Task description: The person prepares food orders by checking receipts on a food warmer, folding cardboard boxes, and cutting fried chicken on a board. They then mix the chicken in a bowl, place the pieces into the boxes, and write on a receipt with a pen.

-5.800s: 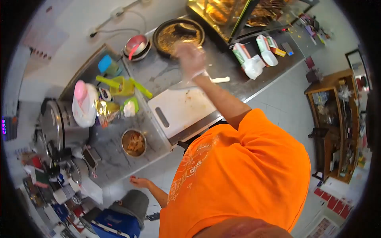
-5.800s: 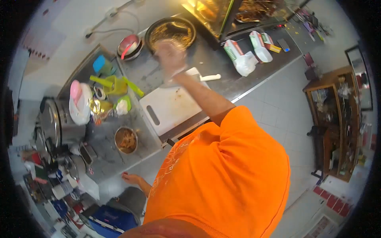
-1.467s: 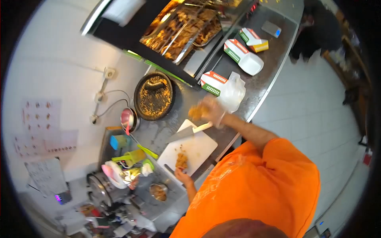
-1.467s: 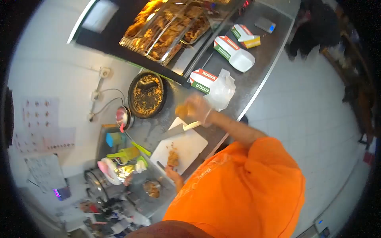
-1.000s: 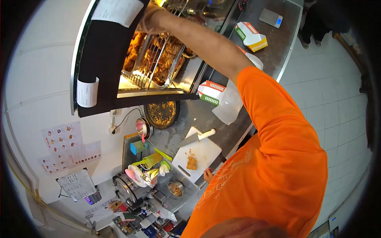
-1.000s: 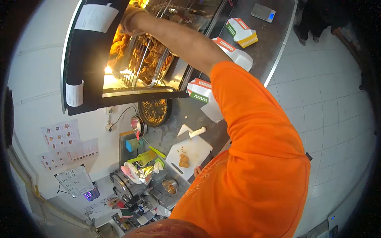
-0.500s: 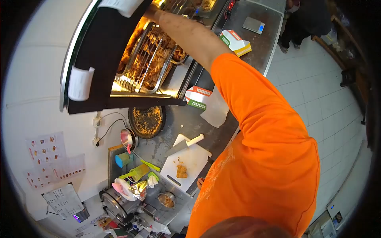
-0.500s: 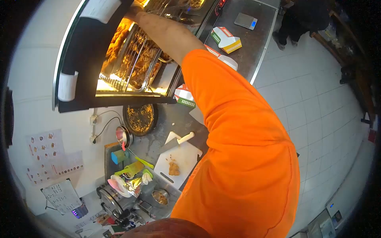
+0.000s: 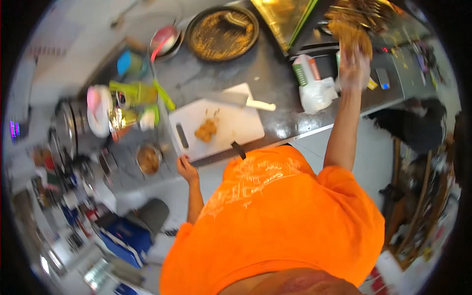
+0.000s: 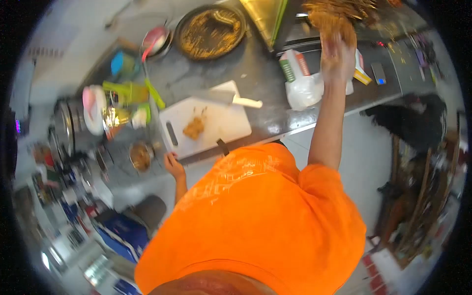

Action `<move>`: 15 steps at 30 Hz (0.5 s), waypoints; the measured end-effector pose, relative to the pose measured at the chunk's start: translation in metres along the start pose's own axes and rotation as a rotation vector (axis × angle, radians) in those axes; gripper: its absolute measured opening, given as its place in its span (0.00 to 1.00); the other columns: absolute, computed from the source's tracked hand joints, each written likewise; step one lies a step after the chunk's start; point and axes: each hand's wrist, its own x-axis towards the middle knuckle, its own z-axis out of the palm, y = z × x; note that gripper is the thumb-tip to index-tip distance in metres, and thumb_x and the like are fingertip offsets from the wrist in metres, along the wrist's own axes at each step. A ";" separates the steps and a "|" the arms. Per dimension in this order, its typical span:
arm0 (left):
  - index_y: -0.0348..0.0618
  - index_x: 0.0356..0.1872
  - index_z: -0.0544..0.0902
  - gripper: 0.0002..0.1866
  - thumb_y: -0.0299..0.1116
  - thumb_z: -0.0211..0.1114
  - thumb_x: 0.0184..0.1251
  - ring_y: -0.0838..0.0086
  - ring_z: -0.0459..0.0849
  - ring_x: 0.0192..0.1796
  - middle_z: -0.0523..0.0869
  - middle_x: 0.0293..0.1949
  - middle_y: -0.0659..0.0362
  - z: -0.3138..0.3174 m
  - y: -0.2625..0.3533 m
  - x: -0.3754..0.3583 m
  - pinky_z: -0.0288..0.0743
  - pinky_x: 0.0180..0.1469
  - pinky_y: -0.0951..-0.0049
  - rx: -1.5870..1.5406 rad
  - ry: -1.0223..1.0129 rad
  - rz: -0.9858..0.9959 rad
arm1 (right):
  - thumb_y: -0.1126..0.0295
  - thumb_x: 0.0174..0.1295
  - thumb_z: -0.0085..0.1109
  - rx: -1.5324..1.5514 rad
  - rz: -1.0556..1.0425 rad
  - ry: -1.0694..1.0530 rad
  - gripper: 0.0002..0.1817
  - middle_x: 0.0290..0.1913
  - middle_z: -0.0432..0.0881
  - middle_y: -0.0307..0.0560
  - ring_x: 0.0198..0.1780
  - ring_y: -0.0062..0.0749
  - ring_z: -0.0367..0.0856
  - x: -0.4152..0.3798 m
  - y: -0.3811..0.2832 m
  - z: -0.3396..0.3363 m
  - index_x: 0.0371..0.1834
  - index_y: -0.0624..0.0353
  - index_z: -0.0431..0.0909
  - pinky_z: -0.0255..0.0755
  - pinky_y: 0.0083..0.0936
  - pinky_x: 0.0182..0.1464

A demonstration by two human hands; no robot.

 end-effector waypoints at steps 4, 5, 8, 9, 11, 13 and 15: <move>0.38 0.29 0.76 0.14 0.34 0.50 0.74 0.80 0.70 0.29 0.75 0.25 0.64 -0.015 -0.036 0.006 0.65 0.33 0.78 -0.148 0.027 -0.123 | 0.73 0.56 0.65 -0.374 0.698 -0.147 0.23 0.49 0.78 0.45 0.50 0.36 0.78 -0.122 0.085 -0.044 0.56 0.56 0.71 0.74 0.35 0.55; 0.38 0.29 0.76 0.14 0.34 0.50 0.74 0.80 0.71 0.29 0.75 0.25 0.63 -0.017 -0.045 0.007 0.66 0.33 0.78 -0.108 -0.014 -0.100 | 0.71 0.53 0.68 -0.767 0.746 -0.315 0.24 0.47 0.78 0.43 0.48 0.32 0.78 -0.149 0.117 -0.042 0.54 0.51 0.72 0.75 0.34 0.53; 0.41 0.30 0.76 0.13 0.35 0.49 0.74 0.84 0.71 0.28 0.76 0.26 0.65 -0.014 -0.036 0.005 0.63 0.30 0.82 -0.098 -0.061 -0.083 | 0.78 0.50 0.67 -0.494 1.111 -0.357 0.26 0.46 0.79 0.46 0.43 0.37 0.81 -0.235 0.199 -0.051 0.52 0.49 0.69 0.80 0.31 0.44; 0.40 0.31 0.77 0.13 0.35 0.48 0.74 0.83 0.72 0.29 0.77 0.27 0.64 -0.015 -0.033 0.006 0.64 0.32 0.82 -0.101 -0.100 -0.083 | 0.78 0.51 0.66 -0.537 1.106 -0.387 0.25 0.43 0.80 0.49 0.42 0.34 0.82 -0.253 0.216 -0.050 0.52 0.50 0.69 0.80 0.29 0.41; 0.40 0.30 0.77 0.13 0.34 0.49 0.74 0.83 0.72 0.29 0.77 0.27 0.64 -0.015 -0.022 0.007 0.64 0.32 0.81 -0.131 -0.112 -0.076 | 0.78 0.51 0.65 -0.779 1.057 -0.530 0.25 0.41 0.81 0.49 0.42 0.31 0.82 -0.257 0.231 -0.049 0.52 0.50 0.70 0.80 0.27 0.40; 0.40 0.30 0.77 0.13 0.34 0.50 0.73 0.82 0.72 0.31 0.77 0.27 0.64 -0.013 -0.018 0.005 0.65 0.34 0.80 -0.193 -0.121 -0.071 | 0.79 0.50 0.65 -1.015 0.986 -0.668 0.25 0.40 0.82 0.49 0.42 0.28 0.82 -0.251 0.236 -0.048 0.52 0.51 0.70 0.79 0.25 0.40; 0.40 0.30 0.77 0.13 0.34 0.50 0.73 0.82 0.72 0.31 0.77 0.27 0.64 -0.013 -0.021 0.004 0.65 0.34 0.80 -0.199 -0.132 -0.069 | 0.67 0.61 0.52 -1.595 0.498 -0.869 0.17 0.44 0.82 0.52 0.45 0.38 0.82 -0.225 0.226 -0.049 0.54 0.53 0.72 0.77 0.33 0.46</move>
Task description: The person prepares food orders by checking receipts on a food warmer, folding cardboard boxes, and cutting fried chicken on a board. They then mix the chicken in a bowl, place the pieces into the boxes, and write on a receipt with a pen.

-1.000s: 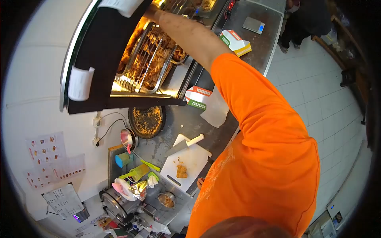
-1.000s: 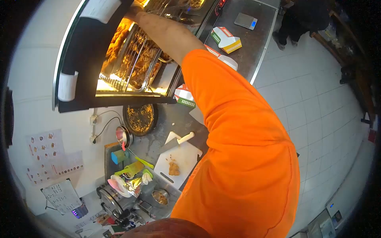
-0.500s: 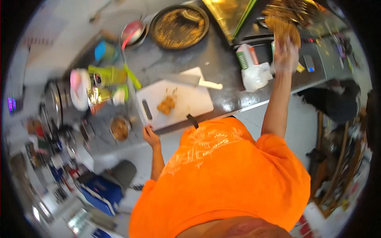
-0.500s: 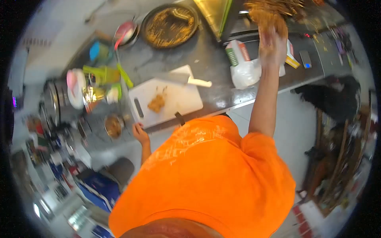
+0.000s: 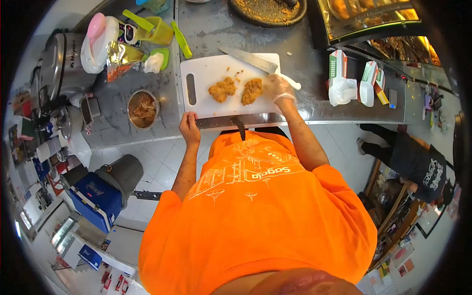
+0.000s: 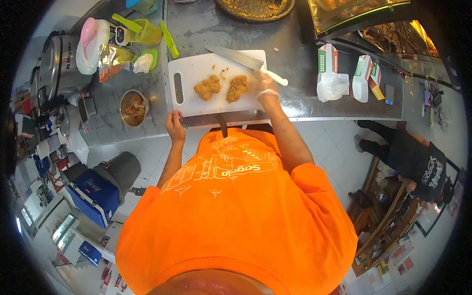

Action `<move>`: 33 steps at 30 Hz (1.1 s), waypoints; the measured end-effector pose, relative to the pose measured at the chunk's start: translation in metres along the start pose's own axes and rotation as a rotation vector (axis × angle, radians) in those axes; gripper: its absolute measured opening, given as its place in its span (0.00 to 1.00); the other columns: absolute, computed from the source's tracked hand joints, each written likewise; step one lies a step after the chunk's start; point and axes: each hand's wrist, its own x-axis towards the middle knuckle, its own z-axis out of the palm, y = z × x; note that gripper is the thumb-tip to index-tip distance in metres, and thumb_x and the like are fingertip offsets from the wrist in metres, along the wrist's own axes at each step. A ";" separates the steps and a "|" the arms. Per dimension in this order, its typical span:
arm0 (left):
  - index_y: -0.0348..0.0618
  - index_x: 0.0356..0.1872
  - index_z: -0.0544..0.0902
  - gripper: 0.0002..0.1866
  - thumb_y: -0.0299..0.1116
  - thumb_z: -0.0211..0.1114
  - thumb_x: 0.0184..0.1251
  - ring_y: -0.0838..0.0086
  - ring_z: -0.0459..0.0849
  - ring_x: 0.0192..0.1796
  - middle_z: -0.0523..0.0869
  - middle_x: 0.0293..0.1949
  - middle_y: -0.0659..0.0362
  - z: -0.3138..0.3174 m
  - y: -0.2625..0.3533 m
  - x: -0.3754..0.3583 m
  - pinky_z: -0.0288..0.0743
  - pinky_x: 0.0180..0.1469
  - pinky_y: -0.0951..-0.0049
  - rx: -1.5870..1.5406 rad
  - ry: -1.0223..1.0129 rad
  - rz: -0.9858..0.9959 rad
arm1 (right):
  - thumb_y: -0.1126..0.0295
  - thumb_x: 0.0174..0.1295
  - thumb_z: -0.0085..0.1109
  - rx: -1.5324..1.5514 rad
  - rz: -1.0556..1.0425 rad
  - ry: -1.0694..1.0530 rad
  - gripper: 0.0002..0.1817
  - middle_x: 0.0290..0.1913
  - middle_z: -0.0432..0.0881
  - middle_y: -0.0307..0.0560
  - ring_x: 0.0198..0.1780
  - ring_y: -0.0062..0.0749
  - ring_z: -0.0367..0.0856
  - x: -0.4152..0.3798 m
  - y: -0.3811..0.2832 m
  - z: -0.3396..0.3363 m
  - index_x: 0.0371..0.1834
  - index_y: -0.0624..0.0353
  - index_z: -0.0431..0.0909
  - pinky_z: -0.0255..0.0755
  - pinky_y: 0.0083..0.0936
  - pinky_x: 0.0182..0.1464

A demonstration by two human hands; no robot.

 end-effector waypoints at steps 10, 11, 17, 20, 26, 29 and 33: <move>0.36 0.33 0.79 0.07 0.29 0.57 0.67 0.66 0.80 0.35 0.81 0.32 0.53 0.067 0.047 0.063 0.72 0.39 0.71 0.123 -0.171 0.369 | 0.61 0.67 0.44 -0.440 -0.034 -0.231 0.17 0.44 0.81 0.63 0.48 0.56 0.81 -0.004 -0.043 -0.059 0.53 0.59 0.69 0.74 0.44 0.48; 0.36 0.33 0.79 0.07 0.30 0.58 0.66 0.62 0.80 0.37 0.82 0.33 0.52 0.081 0.056 0.076 0.72 0.40 0.69 0.144 -0.192 0.447 | 0.61 0.67 0.44 -0.455 0.033 -0.329 0.17 0.43 0.82 0.64 0.46 0.56 0.81 -0.024 -0.063 -0.064 0.51 0.61 0.70 0.74 0.44 0.46; 0.42 0.35 0.81 0.12 0.40 0.58 0.66 0.60 0.77 0.45 0.82 0.35 0.57 0.189 0.055 0.127 0.70 0.50 0.63 0.309 -0.584 0.676 | 0.60 0.68 0.44 -0.314 0.076 -0.348 0.17 0.34 0.81 0.68 0.39 0.64 0.80 -0.094 -0.070 -0.004 0.46 0.66 0.66 0.73 0.48 0.41; 0.44 0.36 0.81 0.15 0.45 0.55 0.68 0.62 0.76 0.45 0.83 0.37 0.59 0.200 0.040 0.127 0.69 0.51 0.63 0.525 -0.759 0.742 | 0.60 0.68 0.43 -0.288 0.109 -0.381 0.17 0.33 0.80 0.69 0.38 0.65 0.80 -0.097 -0.061 0.004 0.46 0.67 0.63 0.72 0.51 0.40; 0.47 0.38 0.80 0.16 0.48 0.51 0.69 0.65 0.75 0.47 0.82 0.38 0.62 0.197 0.027 0.146 0.66 0.52 0.62 0.803 -0.718 0.805 | 0.64 0.67 0.44 -0.209 0.106 -0.314 0.13 0.35 0.80 0.68 0.42 0.64 0.78 -0.079 -0.062 0.039 0.48 0.61 0.62 0.72 0.51 0.41; 0.48 0.39 0.81 0.16 0.47 0.51 0.70 0.67 0.74 0.48 0.82 0.39 0.63 0.205 0.042 0.153 0.64 0.53 0.61 0.691 -0.647 0.759 | 0.62 0.68 0.43 -0.083 0.061 -0.277 0.14 0.31 0.80 0.70 0.38 0.66 0.79 -0.073 -0.052 0.026 0.46 0.62 0.62 0.71 0.54 0.39; 0.49 0.39 0.80 0.16 0.47 0.50 0.71 0.68 0.74 0.49 0.81 0.40 0.64 0.219 0.033 0.135 0.62 0.54 0.63 0.650 -0.672 0.757 | 0.60 0.69 0.38 -0.273 0.218 -0.360 0.20 0.41 0.80 0.67 0.45 0.60 0.80 -0.074 -0.036 0.032 0.58 0.61 0.62 0.73 0.48 0.44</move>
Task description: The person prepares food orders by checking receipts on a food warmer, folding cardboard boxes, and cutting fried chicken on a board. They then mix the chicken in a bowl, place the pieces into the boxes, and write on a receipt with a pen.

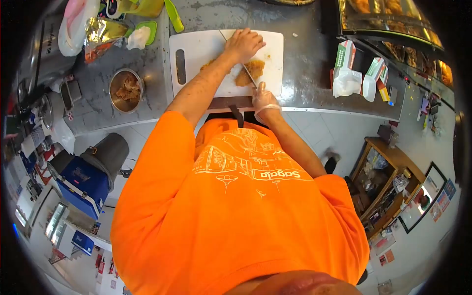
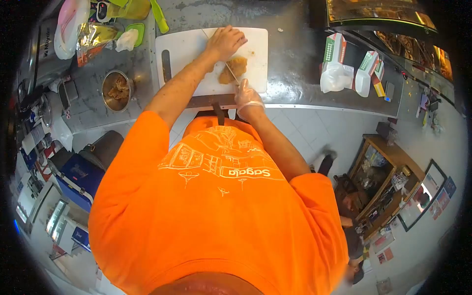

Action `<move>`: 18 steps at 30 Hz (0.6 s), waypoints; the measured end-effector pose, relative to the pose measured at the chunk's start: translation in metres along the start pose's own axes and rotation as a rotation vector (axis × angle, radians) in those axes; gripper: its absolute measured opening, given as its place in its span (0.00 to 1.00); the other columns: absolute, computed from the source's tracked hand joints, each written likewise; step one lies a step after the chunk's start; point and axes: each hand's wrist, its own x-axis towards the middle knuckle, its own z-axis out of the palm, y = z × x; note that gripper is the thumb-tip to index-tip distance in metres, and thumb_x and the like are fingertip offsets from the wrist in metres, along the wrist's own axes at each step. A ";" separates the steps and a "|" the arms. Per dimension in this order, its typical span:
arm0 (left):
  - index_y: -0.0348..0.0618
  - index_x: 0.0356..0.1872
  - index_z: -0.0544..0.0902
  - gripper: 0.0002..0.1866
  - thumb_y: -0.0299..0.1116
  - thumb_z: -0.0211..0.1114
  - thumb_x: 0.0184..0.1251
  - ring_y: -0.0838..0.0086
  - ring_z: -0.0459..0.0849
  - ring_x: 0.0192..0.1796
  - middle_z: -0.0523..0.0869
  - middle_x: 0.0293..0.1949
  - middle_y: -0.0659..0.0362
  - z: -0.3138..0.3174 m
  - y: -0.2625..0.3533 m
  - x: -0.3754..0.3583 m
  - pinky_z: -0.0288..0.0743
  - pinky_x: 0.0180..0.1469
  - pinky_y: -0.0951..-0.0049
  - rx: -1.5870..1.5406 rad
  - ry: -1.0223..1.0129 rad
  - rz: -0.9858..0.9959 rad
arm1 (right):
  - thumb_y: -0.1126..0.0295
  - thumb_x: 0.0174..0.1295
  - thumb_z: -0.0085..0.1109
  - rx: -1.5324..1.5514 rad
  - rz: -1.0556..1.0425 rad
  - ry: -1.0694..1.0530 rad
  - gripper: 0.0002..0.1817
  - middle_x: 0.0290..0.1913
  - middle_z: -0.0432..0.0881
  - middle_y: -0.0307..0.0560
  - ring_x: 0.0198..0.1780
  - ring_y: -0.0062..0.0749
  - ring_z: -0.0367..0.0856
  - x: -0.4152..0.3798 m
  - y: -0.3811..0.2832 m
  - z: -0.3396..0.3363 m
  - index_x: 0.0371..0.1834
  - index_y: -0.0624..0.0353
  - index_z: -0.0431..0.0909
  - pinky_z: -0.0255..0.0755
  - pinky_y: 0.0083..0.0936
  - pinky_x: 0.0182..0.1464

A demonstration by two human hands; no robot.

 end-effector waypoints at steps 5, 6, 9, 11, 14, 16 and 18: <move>0.50 0.41 0.81 0.15 0.46 0.50 0.71 0.68 0.74 0.49 0.81 0.39 0.64 -0.010 -0.013 0.011 0.63 0.55 0.62 0.051 0.023 -0.034 | 0.59 0.70 0.38 -0.040 -0.098 0.075 0.19 0.40 0.81 0.66 0.44 0.58 0.80 -0.015 -0.008 -0.025 0.55 0.60 0.65 0.73 0.47 0.46; 0.50 0.41 0.81 0.15 0.46 0.50 0.71 0.68 0.74 0.49 0.81 0.39 0.64 -0.009 -0.013 0.017 0.63 0.55 0.62 0.057 0.028 -0.030 | 0.59 0.70 0.38 -0.015 -0.105 0.099 0.18 0.39 0.81 0.65 0.44 0.57 0.80 -0.012 -0.010 -0.034 0.49 0.60 0.71 0.72 0.46 0.47; 0.50 0.41 0.81 0.15 0.46 0.50 0.71 0.68 0.74 0.49 0.81 0.38 0.65 0.004 -0.005 0.017 0.63 0.53 0.62 -0.110 0.092 -0.006 | 0.56 0.70 0.35 0.275 0.079 -0.031 0.21 0.42 0.81 0.66 0.47 0.59 0.79 0.017 0.016 -0.010 0.56 0.58 0.67 0.70 0.47 0.50; 0.49 0.40 0.81 0.15 0.46 0.50 0.71 0.66 0.74 0.49 0.82 0.38 0.63 0.008 -0.006 0.014 0.63 0.54 0.61 0.025 -0.031 -0.007 | 0.47 0.70 0.26 -0.018 -0.046 0.121 0.32 0.42 0.81 0.64 0.47 0.58 0.79 0.025 0.022 0.007 0.43 0.60 0.78 0.69 0.47 0.52; 0.49 0.40 0.81 0.15 0.46 0.50 0.70 0.66 0.75 0.48 0.82 0.38 0.63 0.000 -0.016 0.022 0.64 0.54 0.61 0.088 0.084 -0.058 | 0.56 0.68 0.39 -0.013 -0.119 0.066 0.21 0.35 0.82 0.63 0.41 0.59 0.79 0.041 0.025 0.001 0.55 0.60 0.65 0.73 0.46 0.42; 0.49 0.40 0.81 0.16 0.47 0.50 0.70 0.66 0.75 0.48 0.82 0.38 0.63 -0.005 -0.014 0.033 0.64 0.53 0.61 0.009 0.137 -0.044 | 0.58 0.68 0.43 0.037 -0.092 0.064 0.21 0.33 0.82 0.64 0.39 0.60 0.80 0.029 0.017 -0.030 0.57 0.60 0.63 0.74 0.45 0.40; 0.49 0.40 0.81 0.16 0.47 0.50 0.71 0.66 0.75 0.48 0.82 0.39 0.63 0.002 -0.010 0.036 0.65 0.53 0.61 -0.084 0.159 -0.048 | 0.55 0.69 0.35 -0.015 -0.014 0.066 0.21 0.39 0.81 0.63 0.43 0.58 0.80 -0.005 -0.005 -0.071 0.52 0.61 0.67 0.72 0.45 0.46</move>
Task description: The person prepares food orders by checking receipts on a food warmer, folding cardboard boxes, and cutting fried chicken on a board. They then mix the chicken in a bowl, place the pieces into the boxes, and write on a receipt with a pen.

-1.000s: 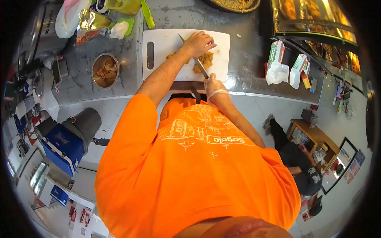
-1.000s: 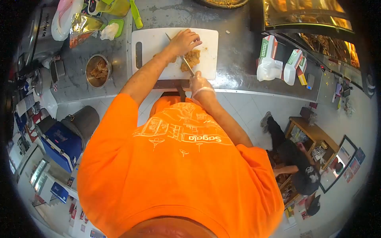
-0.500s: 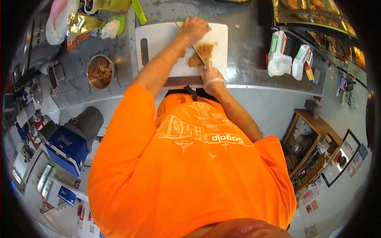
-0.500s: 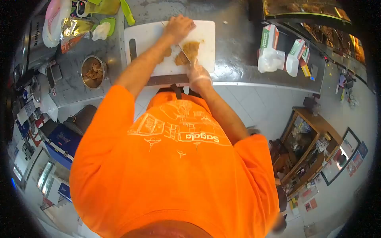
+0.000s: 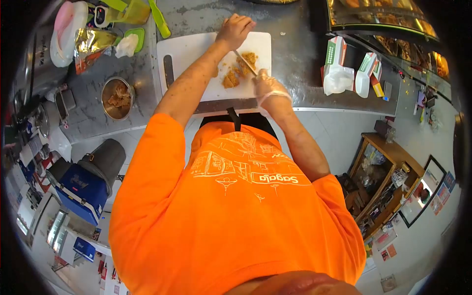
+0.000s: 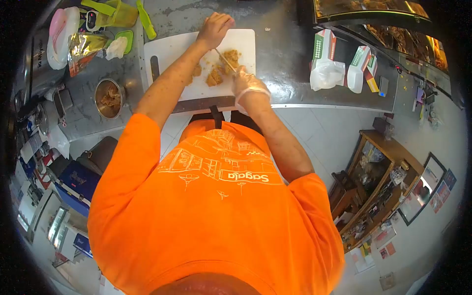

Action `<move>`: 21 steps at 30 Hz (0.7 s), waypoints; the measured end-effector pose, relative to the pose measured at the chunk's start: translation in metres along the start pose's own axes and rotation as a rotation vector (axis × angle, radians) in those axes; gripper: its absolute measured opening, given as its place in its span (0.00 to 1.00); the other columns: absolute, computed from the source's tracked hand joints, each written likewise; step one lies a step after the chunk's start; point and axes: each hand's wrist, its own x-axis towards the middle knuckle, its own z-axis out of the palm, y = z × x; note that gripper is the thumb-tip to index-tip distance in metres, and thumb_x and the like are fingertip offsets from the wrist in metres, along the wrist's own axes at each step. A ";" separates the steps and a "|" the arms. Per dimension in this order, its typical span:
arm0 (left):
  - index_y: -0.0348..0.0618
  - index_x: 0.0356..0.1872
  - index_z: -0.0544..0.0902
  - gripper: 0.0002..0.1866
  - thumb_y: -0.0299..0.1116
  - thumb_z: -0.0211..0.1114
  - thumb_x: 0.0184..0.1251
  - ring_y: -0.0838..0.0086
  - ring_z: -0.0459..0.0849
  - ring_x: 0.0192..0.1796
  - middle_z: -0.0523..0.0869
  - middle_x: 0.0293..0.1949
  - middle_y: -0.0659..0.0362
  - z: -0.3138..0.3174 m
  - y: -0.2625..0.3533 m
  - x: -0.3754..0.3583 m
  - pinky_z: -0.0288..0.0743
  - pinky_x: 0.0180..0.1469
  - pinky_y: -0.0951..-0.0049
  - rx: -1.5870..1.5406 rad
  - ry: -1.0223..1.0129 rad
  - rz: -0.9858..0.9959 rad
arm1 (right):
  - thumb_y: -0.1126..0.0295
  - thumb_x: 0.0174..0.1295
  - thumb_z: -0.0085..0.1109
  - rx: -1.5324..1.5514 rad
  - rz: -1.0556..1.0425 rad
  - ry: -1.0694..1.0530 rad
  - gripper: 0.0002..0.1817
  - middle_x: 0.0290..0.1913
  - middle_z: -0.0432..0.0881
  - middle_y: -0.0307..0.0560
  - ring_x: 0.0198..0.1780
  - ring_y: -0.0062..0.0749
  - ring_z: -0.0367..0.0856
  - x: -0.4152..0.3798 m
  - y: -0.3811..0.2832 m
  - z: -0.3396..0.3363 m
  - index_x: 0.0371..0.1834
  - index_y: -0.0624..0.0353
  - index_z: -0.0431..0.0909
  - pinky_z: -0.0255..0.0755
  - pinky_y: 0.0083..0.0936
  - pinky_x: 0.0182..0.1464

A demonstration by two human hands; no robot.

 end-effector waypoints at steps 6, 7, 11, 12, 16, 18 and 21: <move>0.49 0.40 0.80 0.16 0.46 0.48 0.72 0.66 0.75 0.47 0.82 0.39 0.63 0.020 0.003 0.002 0.64 0.51 0.62 0.103 -0.192 -0.010 | 0.56 0.70 0.34 0.148 0.031 0.003 0.20 0.42 0.82 0.61 0.47 0.56 0.80 0.037 0.035 0.054 0.49 0.58 0.71 0.71 0.45 0.50; 0.49 0.39 0.80 0.15 0.45 0.48 0.72 0.66 0.75 0.47 0.82 0.39 0.63 0.019 -0.001 0.006 0.64 0.50 0.63 0.163 -0.153 -0.001 | 0.55 0.70 0.37 0.122 0.002 0.037 0.18 0.39 0.81 0.65 0.44 0.60 0.79 0.035 0.022 0.046 0.48 0.57 0.70 0.70 0.47 0.46; 0.49 0.39 0.80 0.16 0.45 0.47 0.72 0.66 0.75 0.47 0.82 0.39 0.62 0.007 -0.005 0.023 0.65 0.49 0.65 0.108 -0.051 0.022 | 0.52 0.69 0.35 0.147 -0.073 0.084 0.23 0.37 0.81 0.67 0.43 0.62 0.79 0.019 0.014 0.011 0.42 0.59 0.75 0.69 0.46 0.46; 0.49 0.39 0.80 0.16 0.45 0.47 0.72 0.66 0.75 0.47 0.82 0.39 0.62 0.008 -0.003 0.032 0.65 0.49 0.65 0.115 -0.049 0.026 | 0.51 0.70 0.32 0.054 -0.061 0.086 0.26 0.38 0.81 0.66 0.43 0.61 0.79 0.010 0.005 -0.012 0.39 0.61 0.77 0.68 0.45 0.47; 0.48 0.40 0.80 0.16 0.45 0.47 0.72 0.66 0.75 0.47 0.82 0.39 0.62 0.036 0.012 0.030 0.66 0.50 0.65 -0.091 -0.097 0.031 | 0.53 0.71 0.28 0.305 0.083 -0.115 0.25 0.38 0.81 0.66 0.43 0.59 0.80 0.012 0.024 -0.024 0.46 0.61 0.72 0.71 0.46 0.46; 0.47 0.40 0.80 0.16 0.45 0.48 0.71 0.66 0.75 0.48 0.82 0.40 0.61 0.029 0.015 0.030 0.66 0.51 0.64 0.102 -0.212 -0.025 | 0.55 0.70 0.32 0.092 0.005 0.007 0.22 0.39 0.81 0.68 0.43 0.61 0.80 0.046 0.038 0.029 0.48 0.62 0.68 0.72 0.47 0.46; 0.46 0.40 0.80 0.16 0.44 0.49 0.71 0.67 0.75 0.48 0.83 0.41 0.61 0.020 0.012 0.036 0.65 0.52 0.65 0.200 -0.240 0.016 | 0.59 0.69 0.38 0.089 -0.002 0.090 0.18 0.40 0.80 0.69 0.46 0.63 0.79 0.047 0.024 0.037 0.45 0.64 0.67 0.73 0.46 0.48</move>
